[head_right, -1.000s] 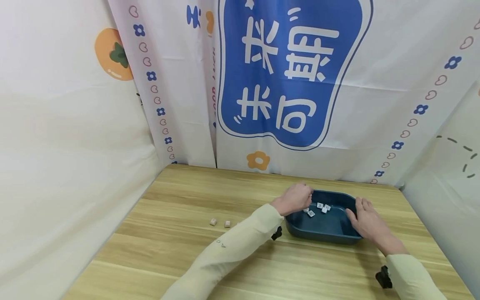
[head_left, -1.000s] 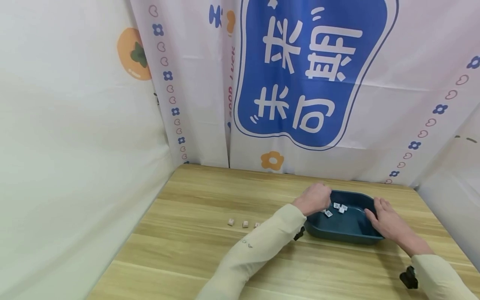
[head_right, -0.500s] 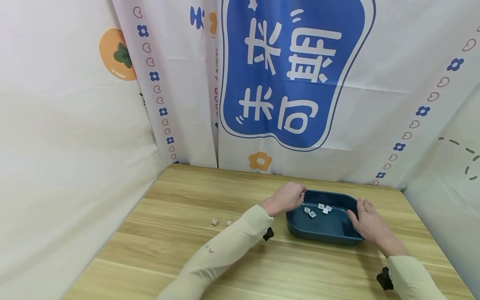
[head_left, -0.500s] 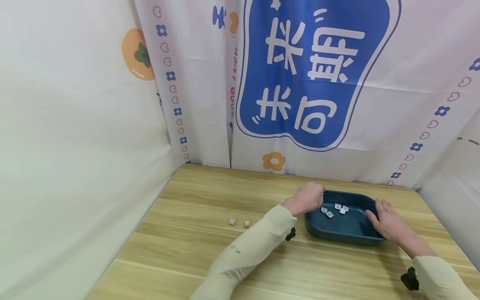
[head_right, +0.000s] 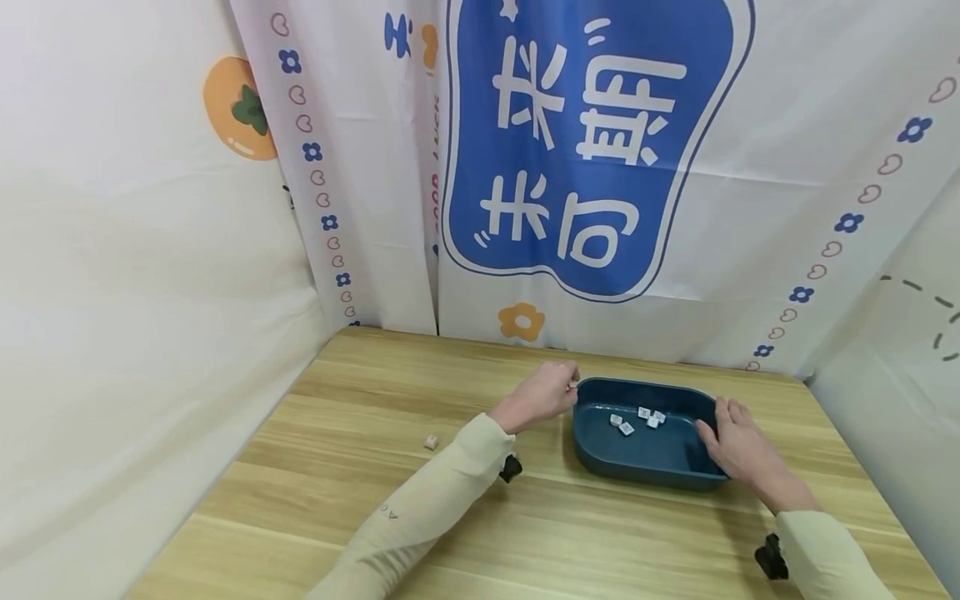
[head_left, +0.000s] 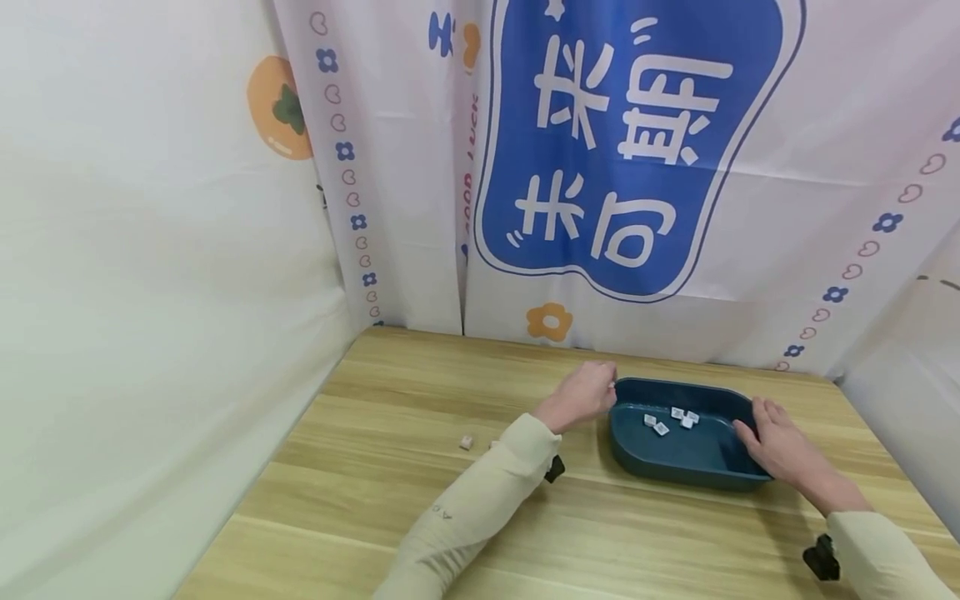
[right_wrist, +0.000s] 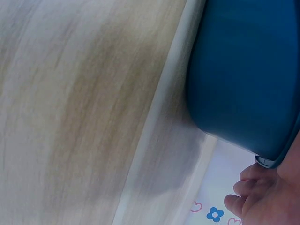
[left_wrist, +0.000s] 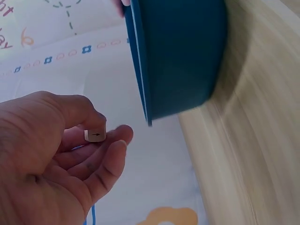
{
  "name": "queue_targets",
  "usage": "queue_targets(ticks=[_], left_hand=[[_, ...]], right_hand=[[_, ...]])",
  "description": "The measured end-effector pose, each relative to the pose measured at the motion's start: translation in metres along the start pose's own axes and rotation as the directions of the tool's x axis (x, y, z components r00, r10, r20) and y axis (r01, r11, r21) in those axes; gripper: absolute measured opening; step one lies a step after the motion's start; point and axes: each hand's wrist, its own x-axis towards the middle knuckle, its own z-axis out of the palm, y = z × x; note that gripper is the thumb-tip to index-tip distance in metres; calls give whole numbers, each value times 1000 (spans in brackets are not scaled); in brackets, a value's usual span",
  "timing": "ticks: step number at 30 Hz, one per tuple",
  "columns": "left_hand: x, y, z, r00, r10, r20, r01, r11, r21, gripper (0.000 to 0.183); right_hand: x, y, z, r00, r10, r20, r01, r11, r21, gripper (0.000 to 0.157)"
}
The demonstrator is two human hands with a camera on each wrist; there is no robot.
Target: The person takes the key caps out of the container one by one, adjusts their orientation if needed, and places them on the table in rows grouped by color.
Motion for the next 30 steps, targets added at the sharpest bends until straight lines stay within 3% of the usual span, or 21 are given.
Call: queue_targets(ticks=[14,19,30], left_hand=[[-33,-38,-19,998,-64,-20,64,998,-22,26],[-45,-52,-25,997,-53,-49,53,999,7,23],[-80,-85,-35,992,-113,-56,113,994,-9,13]], right_hand=[[1,4,3,1000,-10,-16,10,1000,-5,80],[1,5,3,1000,-11,-14,11,1000,1,80],[1,2,2,1000,-2,-11,2,1000,-5,81]])
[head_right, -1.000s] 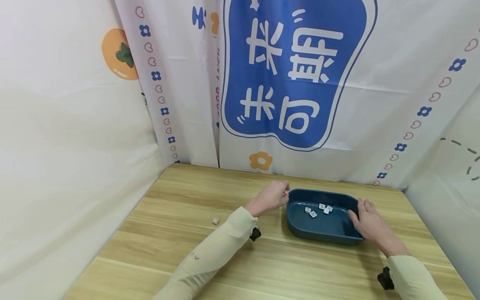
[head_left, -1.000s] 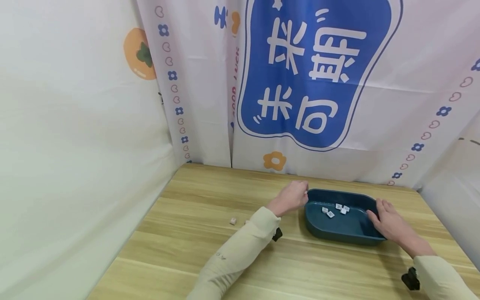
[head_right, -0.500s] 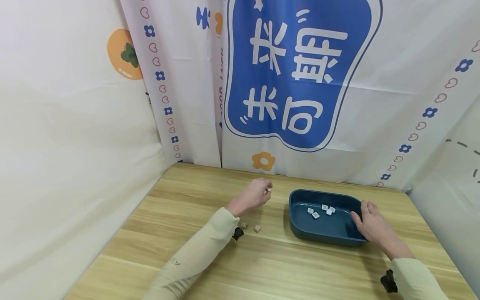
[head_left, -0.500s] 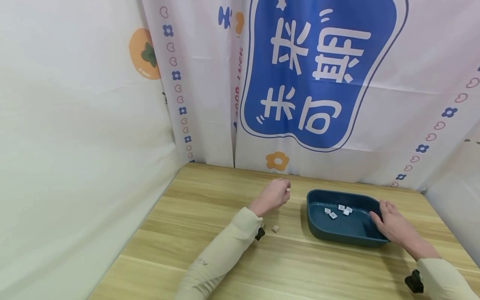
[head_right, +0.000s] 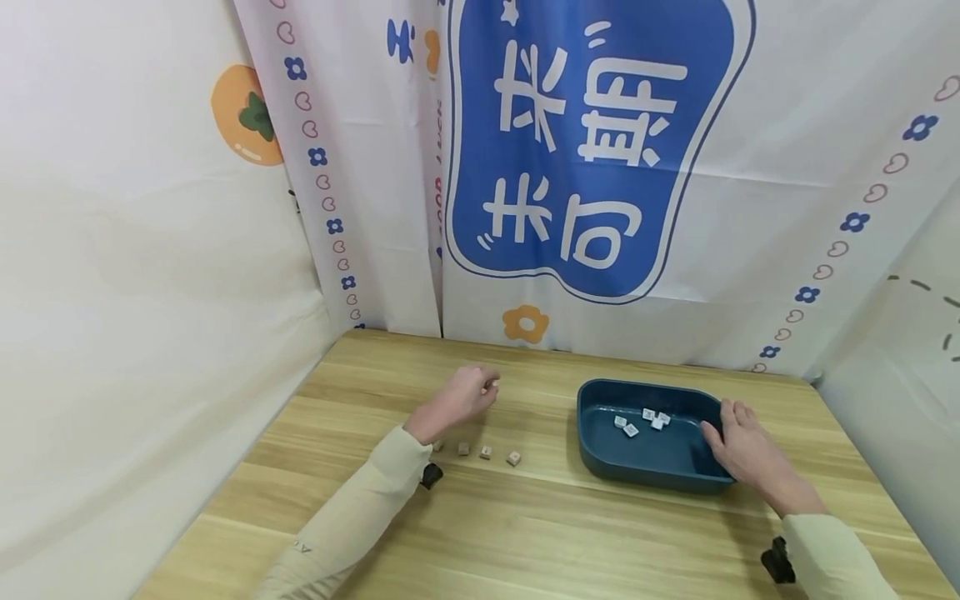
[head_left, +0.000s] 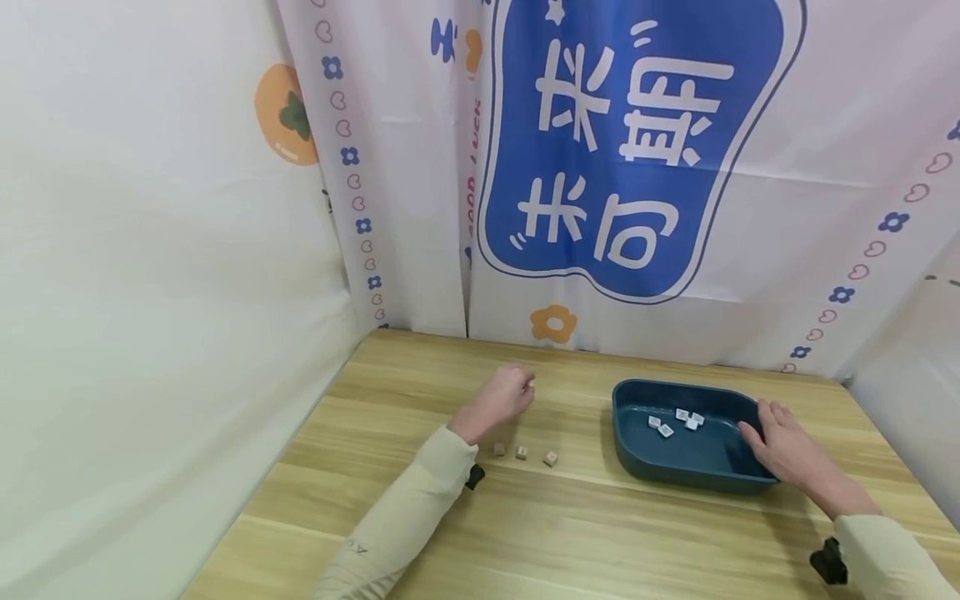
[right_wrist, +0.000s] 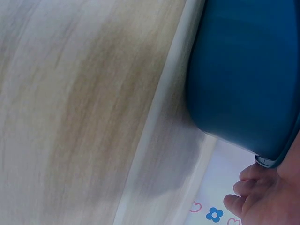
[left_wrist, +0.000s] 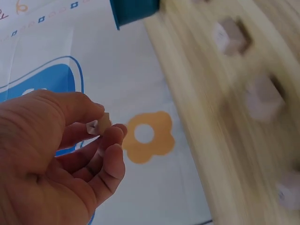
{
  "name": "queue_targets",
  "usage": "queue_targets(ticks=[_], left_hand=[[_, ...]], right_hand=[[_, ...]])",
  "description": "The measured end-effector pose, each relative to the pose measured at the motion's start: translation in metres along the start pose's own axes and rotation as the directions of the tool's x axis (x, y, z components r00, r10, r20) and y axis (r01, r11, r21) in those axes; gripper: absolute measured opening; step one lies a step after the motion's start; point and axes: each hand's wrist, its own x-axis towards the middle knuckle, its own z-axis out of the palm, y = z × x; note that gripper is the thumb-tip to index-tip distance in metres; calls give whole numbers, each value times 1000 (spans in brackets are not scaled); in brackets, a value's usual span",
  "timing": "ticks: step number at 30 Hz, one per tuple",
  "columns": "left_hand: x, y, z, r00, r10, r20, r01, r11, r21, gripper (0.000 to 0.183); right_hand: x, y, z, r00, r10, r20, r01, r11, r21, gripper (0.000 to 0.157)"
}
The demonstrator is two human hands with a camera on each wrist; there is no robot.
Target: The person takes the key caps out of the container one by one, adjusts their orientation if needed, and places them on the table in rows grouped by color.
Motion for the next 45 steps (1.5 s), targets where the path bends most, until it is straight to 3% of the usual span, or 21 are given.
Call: queue_targets(ticks=[6,13,18,28,35,45], left_hand=[[-16,-13,-6,995,-85,48,89,993,-81,28],[-34,-27,-10,992,-104,75,110,990,-87,13],[-46,-40,-14,991,-103,81,112,988,-109,12],[-73,-66,-19,986,-147,81,147,989,2,16],[-86,-77,-17,971,-195,135,185,979,83,13],[-98,-88,-14,951,-254,179,252,967,38,10]], right_hand=[[0,0,-1,1000,13,6,-13,1000,-5,82],[1,0,-2,1000,11,10,-11,1000,8,82],[1,-1,-3,1000,11,11,-11,1000,7,84],[1,-1,-3,1000,6,8,-6,1000,4,81],[1,0,0,1000,15,12,-15,1000,-3,82],[1,-1,-2,1000,19,14,-19,1000,10,82]])
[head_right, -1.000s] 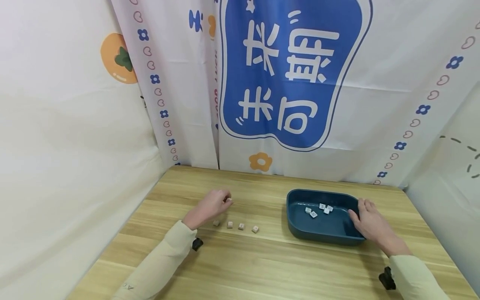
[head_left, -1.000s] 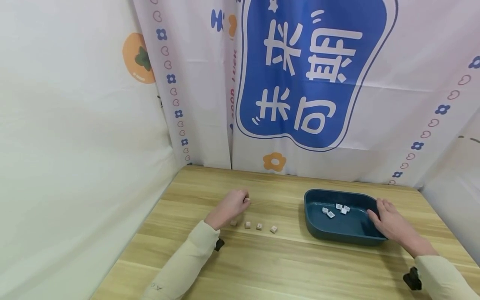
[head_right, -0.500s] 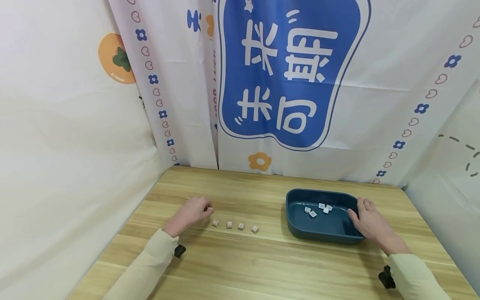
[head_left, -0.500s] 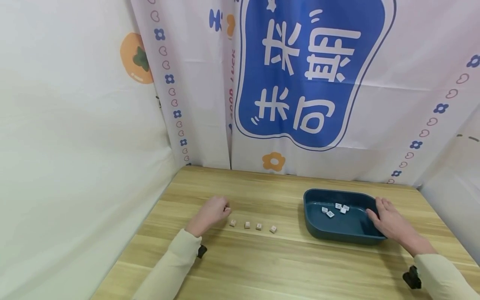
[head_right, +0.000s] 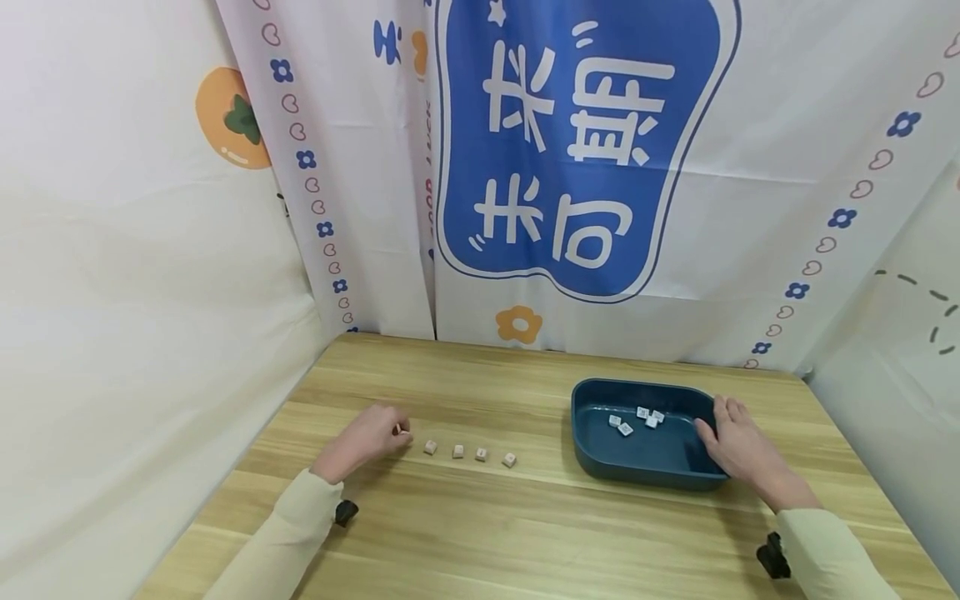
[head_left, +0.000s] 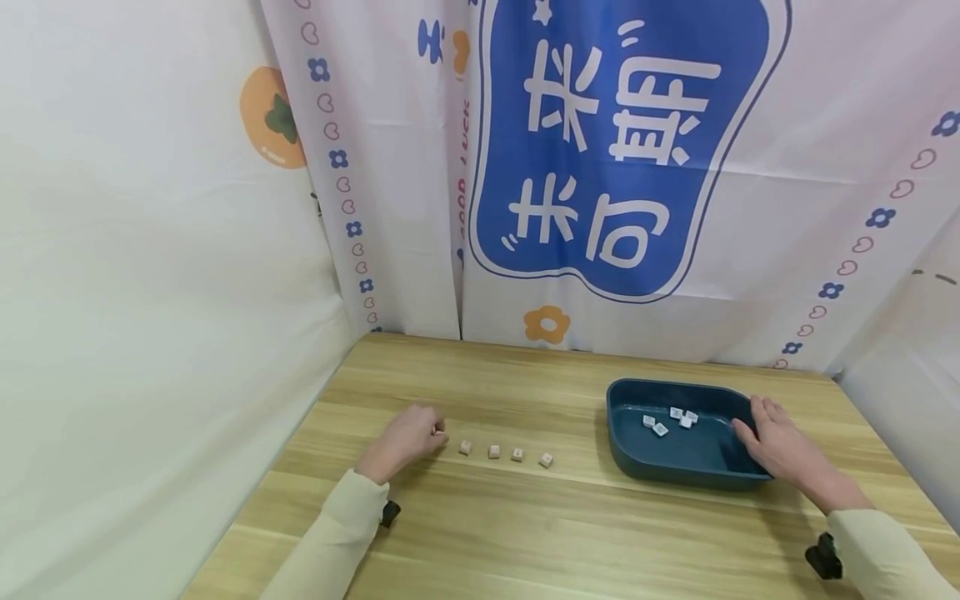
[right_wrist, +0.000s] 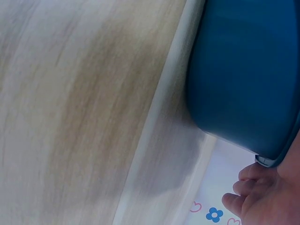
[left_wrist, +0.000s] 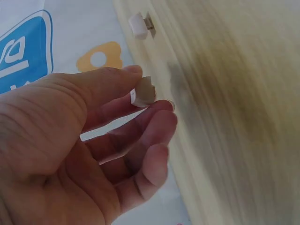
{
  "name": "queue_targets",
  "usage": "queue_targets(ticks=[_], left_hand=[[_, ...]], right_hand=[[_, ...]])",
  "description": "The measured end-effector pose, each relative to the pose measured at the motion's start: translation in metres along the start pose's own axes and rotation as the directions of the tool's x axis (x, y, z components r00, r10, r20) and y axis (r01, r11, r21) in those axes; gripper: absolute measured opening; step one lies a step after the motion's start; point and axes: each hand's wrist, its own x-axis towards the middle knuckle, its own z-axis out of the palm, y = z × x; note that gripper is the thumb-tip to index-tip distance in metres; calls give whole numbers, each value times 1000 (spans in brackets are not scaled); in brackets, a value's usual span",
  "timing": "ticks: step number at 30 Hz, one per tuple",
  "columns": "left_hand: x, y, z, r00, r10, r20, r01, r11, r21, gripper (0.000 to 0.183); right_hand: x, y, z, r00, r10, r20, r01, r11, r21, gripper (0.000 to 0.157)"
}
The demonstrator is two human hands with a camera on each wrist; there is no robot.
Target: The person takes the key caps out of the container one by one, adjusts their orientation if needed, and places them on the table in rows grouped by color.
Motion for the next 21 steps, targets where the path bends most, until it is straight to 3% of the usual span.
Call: queue_targets(ticks=[5,21], left_hand=[[-3,-3,4,999,-35,32,37,998,-41,11],[-1,-6,8,997,-49,58,51,998,-38,11]], right_hand=[[-1,0,-1,1000,-5,-6,5,1000,0,81],[0,1,-1,1000,-11,7,11,1000,12,80]])
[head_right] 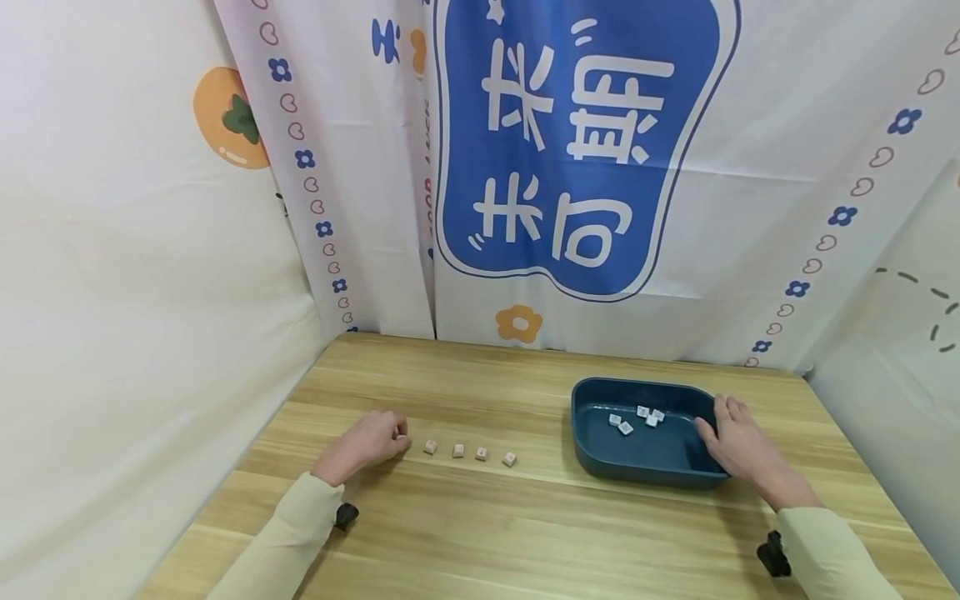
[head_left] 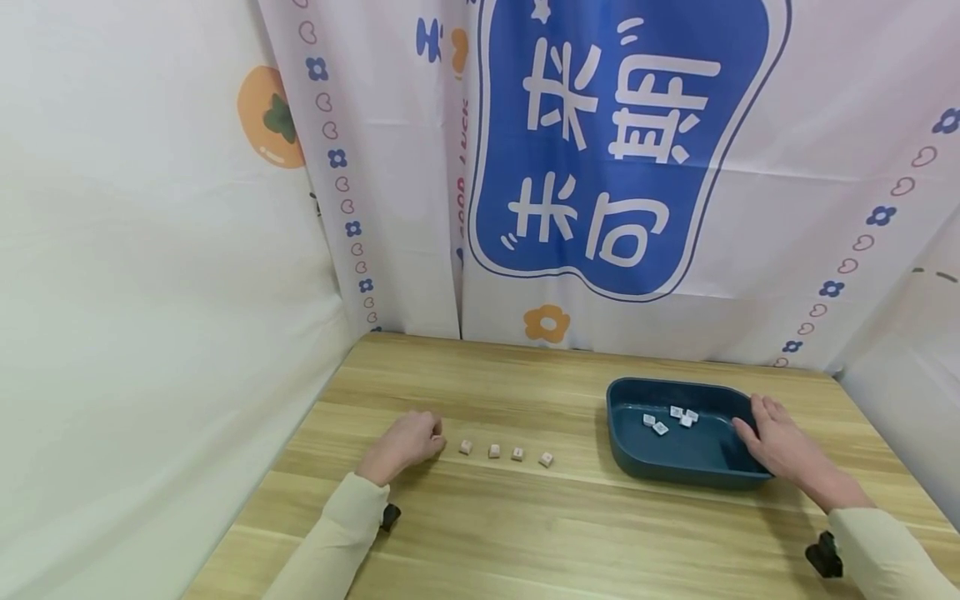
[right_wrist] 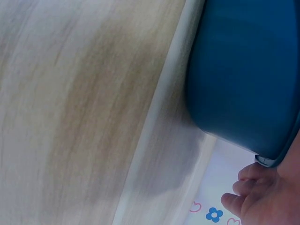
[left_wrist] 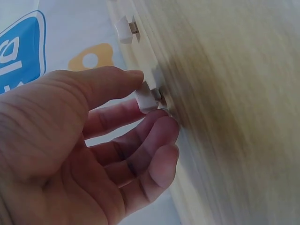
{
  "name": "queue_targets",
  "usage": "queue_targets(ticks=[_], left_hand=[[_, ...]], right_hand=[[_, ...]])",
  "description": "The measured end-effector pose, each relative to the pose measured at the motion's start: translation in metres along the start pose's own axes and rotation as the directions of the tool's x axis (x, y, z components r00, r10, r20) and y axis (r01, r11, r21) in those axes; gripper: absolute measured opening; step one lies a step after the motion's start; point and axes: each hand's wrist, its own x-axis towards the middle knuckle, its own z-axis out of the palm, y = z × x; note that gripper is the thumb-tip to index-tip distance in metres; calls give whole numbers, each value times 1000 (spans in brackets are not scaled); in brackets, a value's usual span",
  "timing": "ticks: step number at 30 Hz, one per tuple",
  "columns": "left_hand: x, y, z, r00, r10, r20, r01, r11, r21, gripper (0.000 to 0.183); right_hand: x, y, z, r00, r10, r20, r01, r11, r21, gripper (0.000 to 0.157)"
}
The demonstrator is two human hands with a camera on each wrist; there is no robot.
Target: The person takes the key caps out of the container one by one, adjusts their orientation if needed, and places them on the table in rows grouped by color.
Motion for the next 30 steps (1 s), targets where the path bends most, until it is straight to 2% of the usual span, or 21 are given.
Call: queue_targets(ticks=[6,13,17,24,30], left_hand=[[0,0,-1,1000,6,-13,-6,1000,10,15],[2,8,-6,999,-30,-37,31,999,41,23],[4,17,-11,997,-11,-74,13,999,36,22],[9,31,-17,995,52,-81,-47,996,73,21],[11,43,-19,993,94,-75,-90,994,65,20]], right_hand=[[0,1,1,1000,-6,-18,6,1000,-2,79],[-2,1,3,1000,-4,-15,4,1000,10,79],[-2,1,2,1000,-8,-26,8,1000,5,79],[-1,0,1,999,-6,-35,4,999,-33,79],[1,-1,3,999,-13,-48,10,997,-70,78]])
